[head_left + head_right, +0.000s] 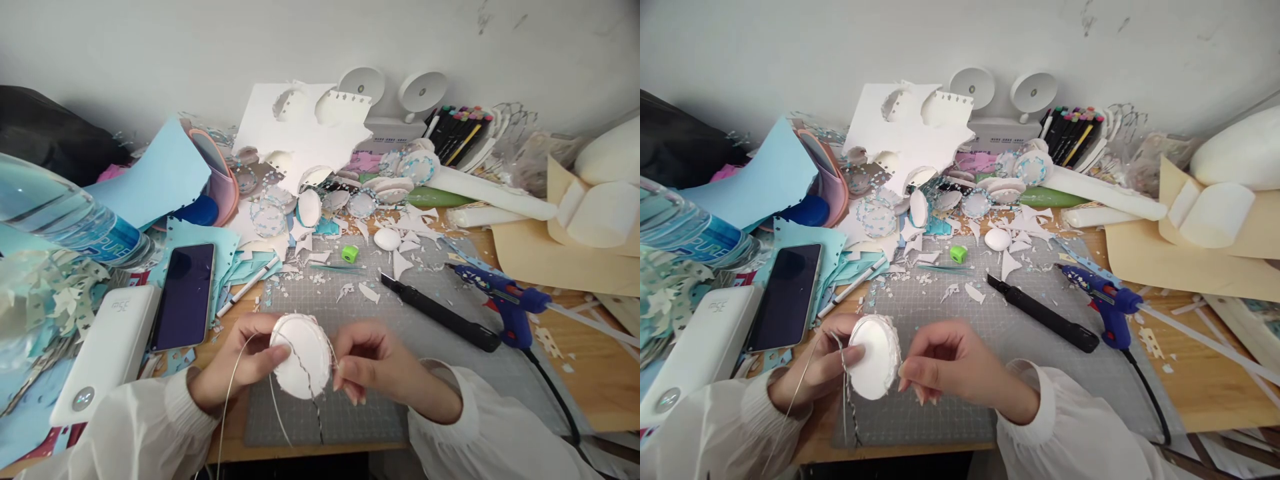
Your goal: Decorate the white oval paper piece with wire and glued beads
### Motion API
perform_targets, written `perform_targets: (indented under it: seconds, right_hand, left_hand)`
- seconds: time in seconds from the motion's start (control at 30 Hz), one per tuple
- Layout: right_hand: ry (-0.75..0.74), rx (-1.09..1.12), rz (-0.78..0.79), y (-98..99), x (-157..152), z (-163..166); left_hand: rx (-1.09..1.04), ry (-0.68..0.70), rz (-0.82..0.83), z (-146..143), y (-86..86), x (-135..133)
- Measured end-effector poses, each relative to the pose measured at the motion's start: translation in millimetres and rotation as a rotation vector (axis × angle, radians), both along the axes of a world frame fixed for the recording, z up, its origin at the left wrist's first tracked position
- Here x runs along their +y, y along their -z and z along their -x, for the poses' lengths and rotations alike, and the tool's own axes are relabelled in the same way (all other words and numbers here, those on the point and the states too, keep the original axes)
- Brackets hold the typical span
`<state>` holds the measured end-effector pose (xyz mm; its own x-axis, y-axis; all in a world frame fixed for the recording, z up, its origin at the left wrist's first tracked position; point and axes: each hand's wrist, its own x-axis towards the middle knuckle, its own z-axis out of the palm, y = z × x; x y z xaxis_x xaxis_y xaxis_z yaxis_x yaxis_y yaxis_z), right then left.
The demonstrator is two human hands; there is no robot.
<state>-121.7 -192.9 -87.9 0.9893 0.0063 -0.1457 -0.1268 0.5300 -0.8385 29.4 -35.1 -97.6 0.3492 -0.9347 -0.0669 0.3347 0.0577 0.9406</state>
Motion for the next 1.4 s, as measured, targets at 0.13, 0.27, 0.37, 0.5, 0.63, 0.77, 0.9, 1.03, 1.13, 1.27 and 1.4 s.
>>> perform_targets:
  seconds: [0.13, 0.27, 0.37, 0.5, 0.63, 0.77, 0.9, 1.03, 1.13, 1.27, 1.4]
  right_hand:
    - [0.070, -0.018, 0.093, -0.7, 3, 0]
    - [0.157, -0.017, 0.216, -0.5, 5, 0]
    - [0.178, -0.001, 0.248, -1.9, 7, 0]
    - [0.170, 0.045, 0.232, -3.9, 7, -2]
    - [0.136, 0.137, 0.150, -4.1, 7, -4]
    - [0.159, 0.216, 0.124, -3.8, 9, -4]
    - [0.222, 0.280, 0.111, -2.6, 12, -6]
    - [0.238, 0.323, 0.090, -0.2, 14, -9]
    - [0.226, 0.305, 0.080, 1.6, 13, -11]
    - [0.219, 0.240, 0.062, 2.1, 10, -12]
    - [0.181, 0.146, 0.035, 2.7, 9, -12]
  left_hand:
    - [-0.088, -0.028, 0.006, 1, -5.0, -3]
    - [-0.142, -0.078, 0.027, 2, -7.2, -5]
    - [-0.179, -0.090, 0.045, 2, -8.1, -6]
    - [-0.236, -0.096, 0.060, 1, -8.9, -6]
    - [-0.264, -0.090, 0.067, 1, -9.1, -7]
    - [-0.356, -0.131, 0.040, 3, -9.4, -10]
    - [-0.460, -0.203, -0.038, 6, -8.6, -12]
    - [-0.410, -0.168, -0.132, 9, -6.3, -12]
    - [-0.314, -0.133, -0.179, 10, -6.0, -12]
    - [-0.192, -0.129, -0.184, 9, -7.3, -13]
    - [-0.132, -0.091, -0.147, 9, -9.9, -13]
